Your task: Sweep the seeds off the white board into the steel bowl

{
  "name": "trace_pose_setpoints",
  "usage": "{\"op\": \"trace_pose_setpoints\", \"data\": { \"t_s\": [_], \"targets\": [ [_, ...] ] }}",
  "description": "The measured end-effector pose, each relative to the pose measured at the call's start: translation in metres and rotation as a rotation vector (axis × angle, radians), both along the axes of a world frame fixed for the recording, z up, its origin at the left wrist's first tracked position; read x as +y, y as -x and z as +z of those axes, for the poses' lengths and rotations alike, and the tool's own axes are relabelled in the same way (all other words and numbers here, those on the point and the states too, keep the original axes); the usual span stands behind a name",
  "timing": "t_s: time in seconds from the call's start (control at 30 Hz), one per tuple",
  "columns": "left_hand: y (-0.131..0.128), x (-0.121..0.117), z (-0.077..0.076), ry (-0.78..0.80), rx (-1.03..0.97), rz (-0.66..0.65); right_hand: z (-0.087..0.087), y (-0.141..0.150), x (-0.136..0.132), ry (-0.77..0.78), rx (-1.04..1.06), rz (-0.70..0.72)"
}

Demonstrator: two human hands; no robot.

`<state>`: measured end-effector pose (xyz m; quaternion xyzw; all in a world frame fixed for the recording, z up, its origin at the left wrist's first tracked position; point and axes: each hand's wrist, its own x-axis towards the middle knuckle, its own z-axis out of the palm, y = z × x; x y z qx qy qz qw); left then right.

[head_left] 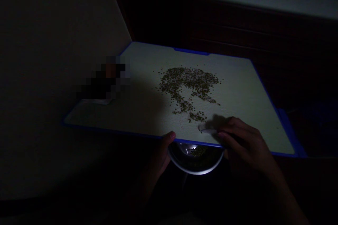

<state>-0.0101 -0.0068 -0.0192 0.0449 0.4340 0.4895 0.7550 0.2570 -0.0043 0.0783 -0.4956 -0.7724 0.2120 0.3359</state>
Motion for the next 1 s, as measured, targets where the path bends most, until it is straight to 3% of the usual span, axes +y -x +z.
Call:
{"op": "trace_pose_setpoints", "data": {
  "t_s": [0.23,0.5,0.67,0.87,1.0],
  "targets": [
    [-0.005,0.001,0.009,0.044,0.042,0.013,-0.001,-0.006,0.000,-0.024,-0.033,0.149],
    [-0.003,-0.001,0.011,0.048,0.046,-0.028,0.000,-0.008,-0.001,-0.044,-0.001,0.192],
    [-0.006,0.002,0.013,-0.066,0.003,-0.010,0.000,0.004,-0.001,-0.029,0.020,0.104],
    [-0.005,0.000,0.011,0.019,0.040,0.018,0.006,0.032,0.014,-0.082,-0.019,-0.003],
    [-0.006,0.001,0.014,-0.026,0.024,0.018,0.008,0.042,0.031,-0.126,-0.009,-0.063]
  ]
}}
